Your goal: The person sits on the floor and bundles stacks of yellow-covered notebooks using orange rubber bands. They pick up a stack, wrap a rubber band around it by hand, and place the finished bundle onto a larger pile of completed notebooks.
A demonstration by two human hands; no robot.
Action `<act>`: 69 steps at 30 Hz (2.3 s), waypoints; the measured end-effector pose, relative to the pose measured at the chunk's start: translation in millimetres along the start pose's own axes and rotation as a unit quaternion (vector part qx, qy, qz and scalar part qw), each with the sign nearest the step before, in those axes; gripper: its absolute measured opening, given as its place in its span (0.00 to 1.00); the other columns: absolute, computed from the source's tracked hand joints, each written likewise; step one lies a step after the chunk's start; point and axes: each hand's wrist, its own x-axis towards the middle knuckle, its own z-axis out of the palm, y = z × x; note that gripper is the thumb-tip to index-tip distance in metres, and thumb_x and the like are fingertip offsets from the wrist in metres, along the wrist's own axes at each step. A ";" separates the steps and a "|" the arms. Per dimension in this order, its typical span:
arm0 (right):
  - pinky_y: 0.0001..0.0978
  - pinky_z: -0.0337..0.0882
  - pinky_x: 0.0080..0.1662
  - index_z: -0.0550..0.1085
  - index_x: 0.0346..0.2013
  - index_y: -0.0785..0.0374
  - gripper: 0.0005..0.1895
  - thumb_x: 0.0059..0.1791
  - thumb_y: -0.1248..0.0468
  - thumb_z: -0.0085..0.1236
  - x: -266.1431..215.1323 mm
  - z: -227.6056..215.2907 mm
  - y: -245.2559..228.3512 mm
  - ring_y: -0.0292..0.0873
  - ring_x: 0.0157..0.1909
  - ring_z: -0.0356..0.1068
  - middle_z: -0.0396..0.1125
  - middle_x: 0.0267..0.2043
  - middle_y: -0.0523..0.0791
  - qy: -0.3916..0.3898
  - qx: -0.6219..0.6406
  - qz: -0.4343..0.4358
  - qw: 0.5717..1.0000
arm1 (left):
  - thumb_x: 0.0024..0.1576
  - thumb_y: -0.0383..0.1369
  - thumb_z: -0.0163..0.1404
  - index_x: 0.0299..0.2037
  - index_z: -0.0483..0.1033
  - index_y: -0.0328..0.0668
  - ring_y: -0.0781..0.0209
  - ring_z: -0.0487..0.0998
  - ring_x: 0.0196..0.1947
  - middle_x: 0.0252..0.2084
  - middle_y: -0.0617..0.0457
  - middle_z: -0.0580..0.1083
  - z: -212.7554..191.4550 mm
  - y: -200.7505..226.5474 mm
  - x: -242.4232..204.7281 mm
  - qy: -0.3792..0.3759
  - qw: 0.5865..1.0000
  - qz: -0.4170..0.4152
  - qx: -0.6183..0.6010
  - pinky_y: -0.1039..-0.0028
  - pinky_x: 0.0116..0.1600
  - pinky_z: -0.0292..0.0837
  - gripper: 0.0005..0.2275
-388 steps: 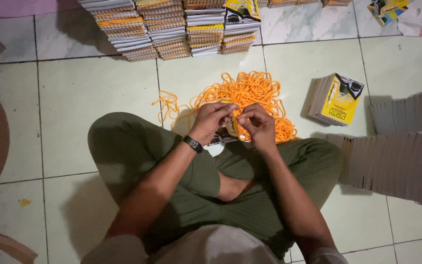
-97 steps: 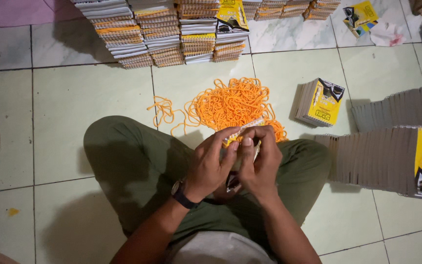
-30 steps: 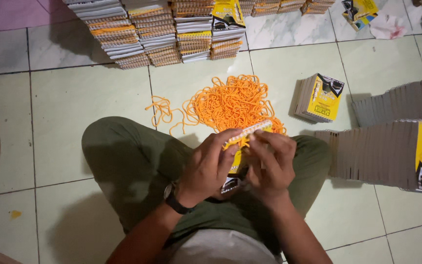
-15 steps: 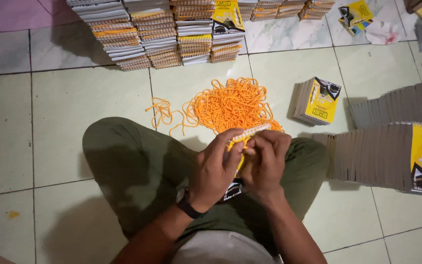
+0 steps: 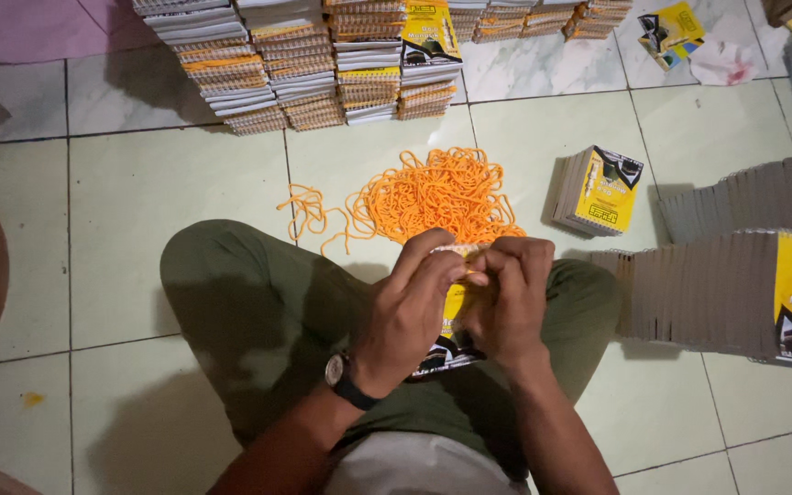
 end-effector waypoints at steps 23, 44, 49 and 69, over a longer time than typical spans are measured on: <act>0.46 0.68 0.48 0.77 0.37 0.63 0.05 0.50 0.66 0.64 -2.7 25.3 -25.3 0.56 0.41 0.69 0.65 0.36 0.49 0.014 -0.020 0.108 0.994 | 0.66 0.28 0.43 0.40 0.74 0.33 0.34 0.81 0.47 0.53 0.33 0.75 -6.5 -28.7 11.7 -0.022 0.992 -0.084 -0.096 0.59 0.41 0.80 0.08; 0.61 0.58 0.62 0.75 0.40 0.66 0.12 0.52 0.59 0.58 -18.1 28.5 15.5 0.60 0.47 0.69 0.68 0.40 0.53 -0.080 -0.069 0.042 0.994 | 0.59 0.26 0.54 0.62 0.75 0.39 0.71 0.75 0.25 0.50 0.36 0.79 7.4 -75.9 9.0 -0.092 0.928 -0.289 -0.216 0.77 0.32 0.76 0.19; 0.68 0.57 0.65 0.61 0.67 0.72 0.42 0.44 0.58 0.69 -14.3 -13.2 72.1 0.69 0.65 0.56 0.58 0.59 0.63 -0.161 0.067 0.291 0.941 | 0.57 0.26 0.57 0.62 0.74 0.35 0.61 0.79 0.36 0.52 0.32 0.78 4.4 -119.2 20.5 -0.175 0.911 -0.300 -0.221 0.72 0.38 0.78 0.21; 0.34 0.79 0.29 0.60 0.69 0.67 0.30 0.53 0.70 0.56 -64.9 134.4 185.9 0.46 0.31 0.73 0.67 0.36 0.53 0.064 0.476 0.591 0.648 | 0.64 0.43 0.53 0.64 0.66 0.37 0.46 0.72 0.65 0.61 0.39 0.74 90.4 -244.6 69.6 -0.078 0.835 -0.496 -0.223 0.54 0.66 0.69 0.23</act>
